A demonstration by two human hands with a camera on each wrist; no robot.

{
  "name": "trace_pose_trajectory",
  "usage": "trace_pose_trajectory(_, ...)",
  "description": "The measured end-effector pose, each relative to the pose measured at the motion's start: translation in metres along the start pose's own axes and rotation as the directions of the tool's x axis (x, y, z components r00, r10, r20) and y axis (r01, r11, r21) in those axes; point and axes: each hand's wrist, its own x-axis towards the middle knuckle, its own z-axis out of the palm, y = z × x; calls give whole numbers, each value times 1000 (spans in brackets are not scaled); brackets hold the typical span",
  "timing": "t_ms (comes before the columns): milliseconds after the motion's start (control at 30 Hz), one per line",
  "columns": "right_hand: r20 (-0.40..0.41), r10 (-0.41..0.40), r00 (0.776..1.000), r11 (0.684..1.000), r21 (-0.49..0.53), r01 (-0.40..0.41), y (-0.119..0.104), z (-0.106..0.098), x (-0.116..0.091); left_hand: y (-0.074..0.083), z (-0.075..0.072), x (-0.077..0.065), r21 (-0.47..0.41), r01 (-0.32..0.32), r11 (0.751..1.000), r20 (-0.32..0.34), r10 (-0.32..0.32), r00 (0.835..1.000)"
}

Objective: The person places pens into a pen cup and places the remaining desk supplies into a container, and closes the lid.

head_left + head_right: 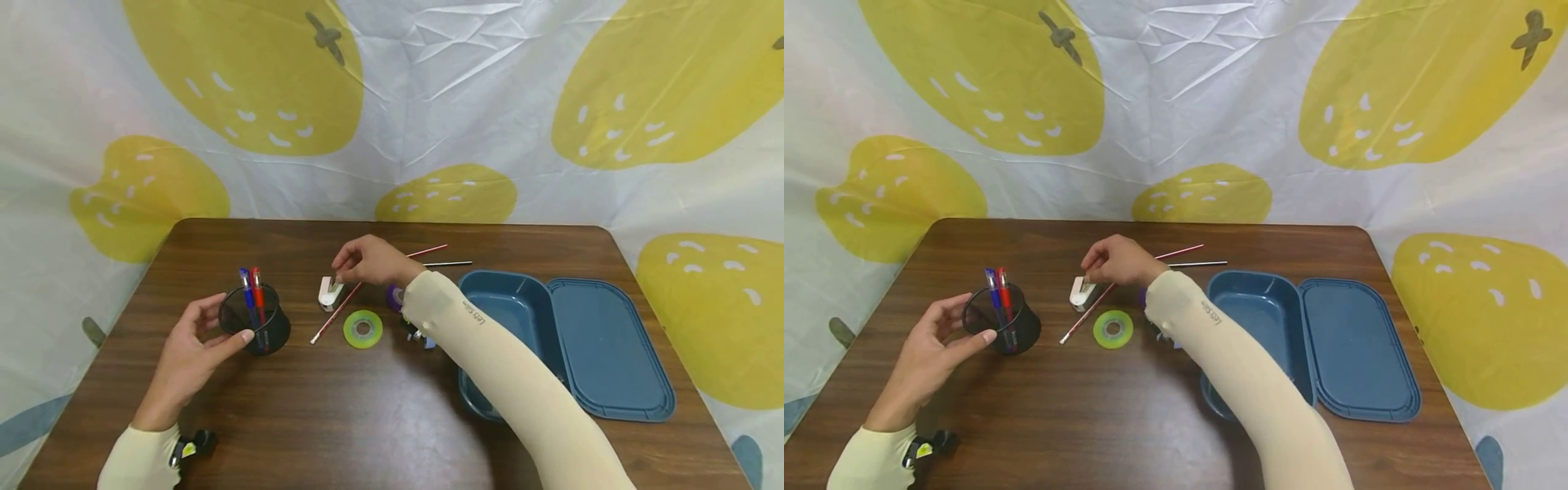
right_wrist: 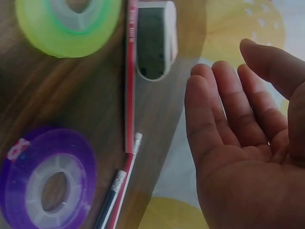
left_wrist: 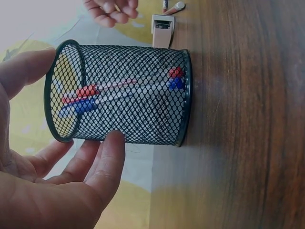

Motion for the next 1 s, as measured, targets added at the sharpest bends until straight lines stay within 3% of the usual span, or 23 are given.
trace_pose_trajectory(233, 100, 29, 995, 998, -59, -23, 10, 7, -1, 2, 2, -1, -12, -4, 1000, 8, 4, 1000)
trace_pose_trajectory(667, 115, 37, 993, 994, -105, -25, 27, 16, 0, 2, 2, -1, 10, 10, 1000, 6, -10, 1000)
trace_pose_trajectory(1000, 130, 29, 991, 953, -303, 12, 27, 20, 1, 3, 2, -1, 14, 10, 1000, 11, -10, 1000)
